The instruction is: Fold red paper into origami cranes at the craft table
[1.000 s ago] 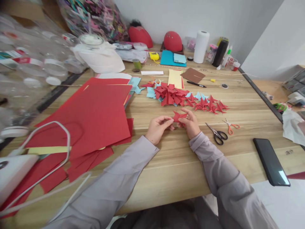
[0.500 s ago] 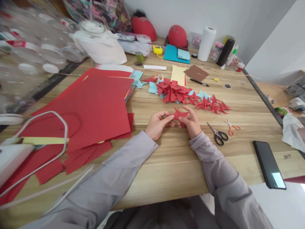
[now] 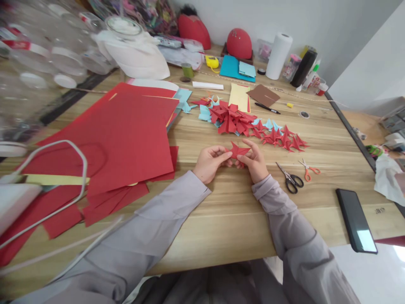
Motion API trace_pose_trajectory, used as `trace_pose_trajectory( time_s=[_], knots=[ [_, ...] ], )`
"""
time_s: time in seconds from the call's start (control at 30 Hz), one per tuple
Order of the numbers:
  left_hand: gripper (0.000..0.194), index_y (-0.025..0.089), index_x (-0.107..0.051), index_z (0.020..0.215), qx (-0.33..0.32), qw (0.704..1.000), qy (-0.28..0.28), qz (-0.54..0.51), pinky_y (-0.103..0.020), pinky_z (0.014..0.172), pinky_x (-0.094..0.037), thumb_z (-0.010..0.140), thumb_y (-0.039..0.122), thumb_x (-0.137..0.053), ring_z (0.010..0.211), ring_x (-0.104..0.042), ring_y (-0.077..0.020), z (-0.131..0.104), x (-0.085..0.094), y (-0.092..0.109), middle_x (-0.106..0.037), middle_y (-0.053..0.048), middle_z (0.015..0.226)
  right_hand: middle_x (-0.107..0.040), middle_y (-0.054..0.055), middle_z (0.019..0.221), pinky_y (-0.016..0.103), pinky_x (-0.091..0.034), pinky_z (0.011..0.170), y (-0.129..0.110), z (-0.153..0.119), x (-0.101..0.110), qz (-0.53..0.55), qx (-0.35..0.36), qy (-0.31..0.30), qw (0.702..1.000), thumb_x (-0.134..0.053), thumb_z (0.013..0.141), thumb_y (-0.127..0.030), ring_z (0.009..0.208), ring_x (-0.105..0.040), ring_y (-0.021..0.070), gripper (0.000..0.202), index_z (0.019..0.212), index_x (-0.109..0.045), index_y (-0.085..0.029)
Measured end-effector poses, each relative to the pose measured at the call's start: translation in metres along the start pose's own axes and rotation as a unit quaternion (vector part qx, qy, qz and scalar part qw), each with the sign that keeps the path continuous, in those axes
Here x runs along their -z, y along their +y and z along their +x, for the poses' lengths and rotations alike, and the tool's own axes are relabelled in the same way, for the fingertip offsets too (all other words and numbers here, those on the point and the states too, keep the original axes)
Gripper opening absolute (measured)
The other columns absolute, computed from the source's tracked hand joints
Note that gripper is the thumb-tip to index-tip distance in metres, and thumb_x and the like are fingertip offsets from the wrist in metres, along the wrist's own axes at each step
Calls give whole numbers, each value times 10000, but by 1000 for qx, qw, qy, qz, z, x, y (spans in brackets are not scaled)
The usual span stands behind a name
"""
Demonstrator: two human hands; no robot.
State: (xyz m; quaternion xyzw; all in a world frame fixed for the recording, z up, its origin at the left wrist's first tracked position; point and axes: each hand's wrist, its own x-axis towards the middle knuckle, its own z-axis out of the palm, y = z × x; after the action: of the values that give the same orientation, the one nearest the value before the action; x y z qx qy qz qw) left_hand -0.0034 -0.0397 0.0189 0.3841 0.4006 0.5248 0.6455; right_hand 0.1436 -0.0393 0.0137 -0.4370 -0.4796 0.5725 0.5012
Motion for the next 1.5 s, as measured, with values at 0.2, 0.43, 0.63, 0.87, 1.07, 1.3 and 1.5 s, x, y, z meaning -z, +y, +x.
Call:
trace_pose_trajectory(
  time_s=[0.2,0.43,0.63,0.87,1.07,1.3,1.5],
  knots=[
    [271,123,-557,652,-8,1000,10,1,-224,497,-487,581,276,-768,441,-573,-102,0,-1,1,-613,-6,483,-628,-69,520,240,-399,467,-5,-2,-3,11,-15,-6,1000,-693,651,-265,435,-550,115,611,1210,-458,-189],
    [240,125,-555,638,-23,999,7,25,-225,500,-480,605,260,-751,444,-570,-100,-1,-2,2,-606,-2,491,-633,-66,524,242,-430,470,-6,-2,-5,-1,-17,-3,1000,-741,644,-338,452,-571,117,590,1151,-475,-193],
    [216,123,-565,647,-15,1000,4,18,-224,506,-481,607,245,-739,453,-574,-101,-2,-2,2,-617,-7,496,-643,-63,536,233,-437,472,-5,-2,-4,0,-15,-11,1000,-747,638,-317,459,-577,112,607,1158,-462,-184],
    [255,125,-563,635,12,1000,-2,-22,-213,475,-469,596,291,-752,442,-577,-106,0,-1,2,-602,-2,475,-645,-56,544,228,-428,460,-5,-2,-3,-14,-11,-7,1000,-736,653,-331,442,-571,110,584,1151,-469,-184],
    [255,124,-563,642,18,999,-1,-32,-217,468,-476,584,278,-758,426,-575,-108,0,0,3,-606,-3,476,-639,-68,545,233,-433,450,-4,-2,-3,-19,-14,-4,1000,-740,649,-355,432,-562,103,590,1153,-475,-199],
    [260,122,-561,658,8,1000,1,-15,-224,479,-484,598,275,-763,441,-588,-113,0,0,1,-612,-7,485,-635,-71,544,234,-430,443,-3,-1,-2,-31,-12,9,999,-738,647,-367,430,-557,103,634,1196,-465,-208],
    [260,115,-557,678,9,1000,5,-4,-224,495,-494,616,258,-766,450,-588,-107,0,-1,2,-610,-6,486,-624,-68,531,222,-417,444,-2,-1,-2,-31,-9,15,999,-741,647,-360,435,-562,105,647,1206,-457,-202]
  ],
)
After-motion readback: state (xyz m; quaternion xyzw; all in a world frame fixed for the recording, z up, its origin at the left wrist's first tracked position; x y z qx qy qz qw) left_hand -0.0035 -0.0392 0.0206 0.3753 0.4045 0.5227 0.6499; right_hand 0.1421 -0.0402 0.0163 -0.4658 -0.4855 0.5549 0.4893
